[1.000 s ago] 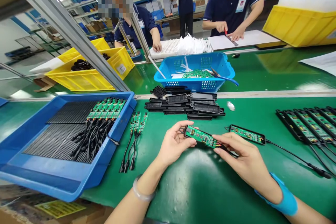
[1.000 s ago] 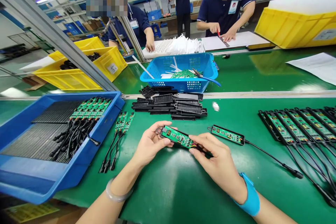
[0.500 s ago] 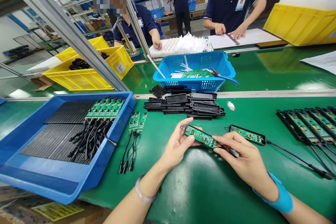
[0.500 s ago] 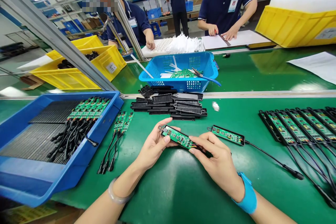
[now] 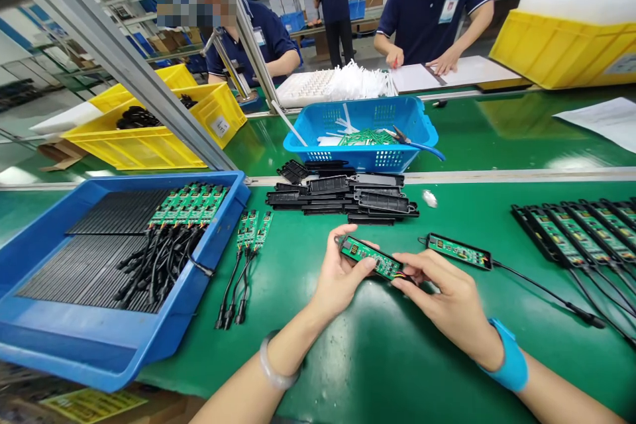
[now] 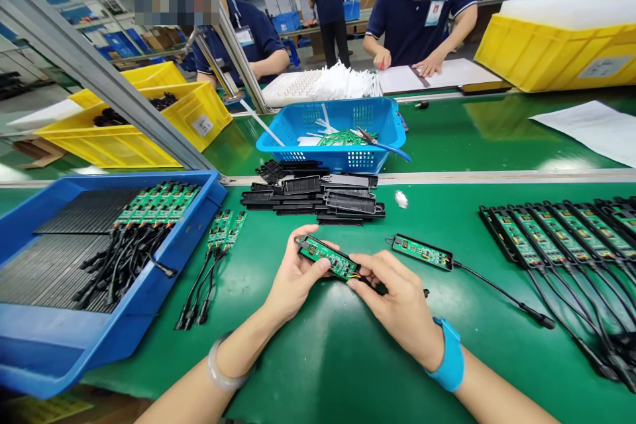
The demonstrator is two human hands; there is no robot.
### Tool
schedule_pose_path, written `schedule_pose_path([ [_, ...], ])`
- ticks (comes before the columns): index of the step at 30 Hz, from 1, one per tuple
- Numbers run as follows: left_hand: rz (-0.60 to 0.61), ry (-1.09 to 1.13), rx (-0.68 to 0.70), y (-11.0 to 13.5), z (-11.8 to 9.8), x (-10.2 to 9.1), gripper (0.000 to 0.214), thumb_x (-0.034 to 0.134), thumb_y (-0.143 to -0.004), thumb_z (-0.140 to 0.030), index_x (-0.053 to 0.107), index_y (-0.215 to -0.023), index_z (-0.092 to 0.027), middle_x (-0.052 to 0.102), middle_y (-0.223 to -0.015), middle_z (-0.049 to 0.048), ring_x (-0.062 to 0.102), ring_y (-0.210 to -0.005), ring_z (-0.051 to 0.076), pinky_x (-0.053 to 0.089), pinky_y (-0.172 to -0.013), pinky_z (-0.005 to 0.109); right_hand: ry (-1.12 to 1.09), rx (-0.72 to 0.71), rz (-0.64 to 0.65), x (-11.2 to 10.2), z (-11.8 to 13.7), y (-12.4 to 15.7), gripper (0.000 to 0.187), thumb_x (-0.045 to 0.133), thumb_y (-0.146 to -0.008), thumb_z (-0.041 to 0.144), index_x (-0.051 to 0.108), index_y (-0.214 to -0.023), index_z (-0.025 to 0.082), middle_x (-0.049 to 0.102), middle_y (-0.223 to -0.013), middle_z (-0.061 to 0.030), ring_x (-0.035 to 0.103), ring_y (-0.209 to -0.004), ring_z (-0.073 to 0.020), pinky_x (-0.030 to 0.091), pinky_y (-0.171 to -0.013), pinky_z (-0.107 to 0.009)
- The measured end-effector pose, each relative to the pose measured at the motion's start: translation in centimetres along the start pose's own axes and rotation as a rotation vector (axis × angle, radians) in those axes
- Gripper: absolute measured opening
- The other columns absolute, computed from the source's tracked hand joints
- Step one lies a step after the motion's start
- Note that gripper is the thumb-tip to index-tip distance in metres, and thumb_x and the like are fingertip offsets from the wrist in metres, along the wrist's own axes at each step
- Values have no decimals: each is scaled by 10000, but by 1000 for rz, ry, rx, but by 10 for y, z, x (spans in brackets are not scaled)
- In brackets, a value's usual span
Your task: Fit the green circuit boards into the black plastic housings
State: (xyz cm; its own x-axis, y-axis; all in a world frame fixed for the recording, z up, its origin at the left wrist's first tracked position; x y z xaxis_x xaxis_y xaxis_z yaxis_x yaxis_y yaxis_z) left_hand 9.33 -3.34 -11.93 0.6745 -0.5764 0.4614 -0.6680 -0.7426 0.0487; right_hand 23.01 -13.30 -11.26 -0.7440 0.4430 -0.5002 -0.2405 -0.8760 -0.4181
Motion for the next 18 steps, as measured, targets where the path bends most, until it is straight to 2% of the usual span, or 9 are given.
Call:
schedule_pose_path([
  [3, -77, -5, -12, 1, 3, 3, 619, 722, -744, -233, 312, -1207, -223, 676, -888, 26, 638, -817, 138, 523, -774, 297, -53, 159, 70, 3, -4, -2, 318, 658, -809, 284, 592, -1113, 219, 584, -823, -30, 576, -698, -156, 518, -588, -266],
  [6, -92, -35, -29, 2, 5, 5, 684, 728, -731, -235, 290, -1255, -205, 690, -866, 32, 643, -766, 131, 523, -749, 280, -286, 343, 289, 12, -8, -2, 394, 529, -883, 368, 523, -1244, 210, 636, -967, -68, 610, -717, -154, 550, -595, -277],
  [8, -92, -58, -44, 4, 5, 6, 702, 727, -729, -238, 281, -1269, -201, 693, -867, 38, 640, -724, 129, 529, -716, 279, -446, 414, 429, 20, -7, -1, 395, 428, -931, 383, 522, -1265, 194, 674, -930, -62, 633, -740, -158, 559, -641, -290],
  [9, -95, -69, -51, 5, 6, 7, 697, 725, -729, -240, 284, -1267, -200, 694, -864, 39, 638, -711, 130, 532, -703, 282, -486, 441, 459, 23, -6, 0, 394, 412, -937, 393, 550, -1239, 181, 689, -874, -57, 644, -748, -164, 556, -659, -295],
  [13, -131, -104, -34, 7, 6, 8, 648, 723, -727, -251, 319, -1231, -203, 696, -837, 31, 645, -736, 144, 539, -715, 294, -463, 524, 387, 30, -4, 1, 410, 424, -925, 433, 644, -1086, 127, 710, -761, -75, 671, -694, -180, 535, -625, -284],
  [16, -181, -111, 3, 6, 3, 6, 631, 729, -719, -244, 343, -1217, -216, 695, -833, 18, 652, -744, 144, 532, -721, 283, -433, 495, 375, 29, -2, 0, 415, 423, -929, 421, 571, -1215, 161, 701, -777, -53, 666, -686, -167, 515, -596, -261],
  [18, -224, -111, 31, 5, 0, 1, 555, 720, -729, -239, 391, -1175, -216, 689, -831, 12, 656, -760, 144, 524, -736, 278, -309, 430, 352, 23, -3, -2, 453, 534, -879, 416, 510, -1274, 197, 668, -731, -7, 624, -620, -145, 467, -539, -231],
])
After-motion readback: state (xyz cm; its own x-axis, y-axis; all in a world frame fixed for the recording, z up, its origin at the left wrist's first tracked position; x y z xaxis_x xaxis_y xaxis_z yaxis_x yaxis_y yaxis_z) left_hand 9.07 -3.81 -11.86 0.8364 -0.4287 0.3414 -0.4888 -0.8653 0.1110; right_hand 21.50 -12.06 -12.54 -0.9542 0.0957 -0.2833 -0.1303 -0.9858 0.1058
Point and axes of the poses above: each hand's wrist, its own y-axis away from the middle knuckle, its own x-axis out of the palm, z = x × y, the point moved 3 cm from there along -y, towards the middle knuckle
